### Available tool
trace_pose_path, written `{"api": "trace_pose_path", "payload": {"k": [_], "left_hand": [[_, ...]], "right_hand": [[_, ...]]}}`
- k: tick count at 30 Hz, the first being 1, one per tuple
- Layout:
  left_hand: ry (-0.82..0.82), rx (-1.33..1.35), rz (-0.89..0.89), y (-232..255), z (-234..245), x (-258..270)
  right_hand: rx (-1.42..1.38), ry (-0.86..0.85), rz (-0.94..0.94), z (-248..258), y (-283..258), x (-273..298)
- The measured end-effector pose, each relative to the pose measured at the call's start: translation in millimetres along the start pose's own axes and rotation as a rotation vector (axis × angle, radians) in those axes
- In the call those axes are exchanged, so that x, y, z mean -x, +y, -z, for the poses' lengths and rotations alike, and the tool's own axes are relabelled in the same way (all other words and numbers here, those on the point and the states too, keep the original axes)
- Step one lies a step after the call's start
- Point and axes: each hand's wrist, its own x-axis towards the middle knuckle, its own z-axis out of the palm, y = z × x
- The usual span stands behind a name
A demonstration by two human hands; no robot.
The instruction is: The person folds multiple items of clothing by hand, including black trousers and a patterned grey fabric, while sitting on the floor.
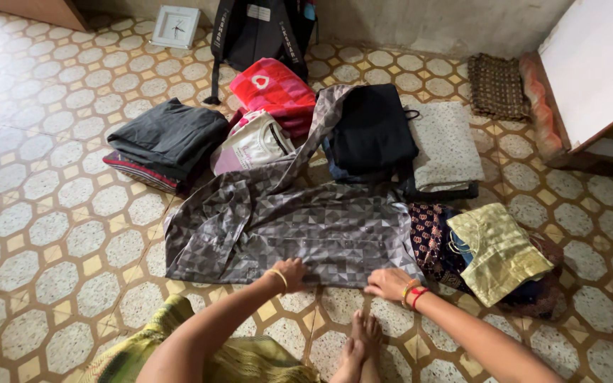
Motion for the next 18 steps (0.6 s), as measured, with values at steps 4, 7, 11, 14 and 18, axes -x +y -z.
{"api": "trace_pose_path", "payload": {"k": [4, 7, 11, 14, 18], "left_hand": [[0.089, 0.027, 0.085, -4.0, -11.7, -22.5], [0.203, 0.086, 0.156, 13.0, -29.4, -34.6], [-0.031, 0.165, 0.323, 68.2, -27.1, -28.0], [-0.078, 0.18, 0.396, 85.4, -24.6, -25.3], [-0.006, 0.226, 0.478, 84.3, -37.2, -40.2]], "right_hand": [[-0.019, 0.268, -0.078, 8.5, -4.2, -12.5], [-0.028, 0.509, -0.036, 10.0, -2.2, -26.6], [0.083, 0.237, -0.315, 9.9, 18.9, -31.4], [0.245, 0.263, -0.424, 10.8, 37.4, -25.7], [0.271, 0.259, -0.281, 6.1, 39.6, -12.1]]}}
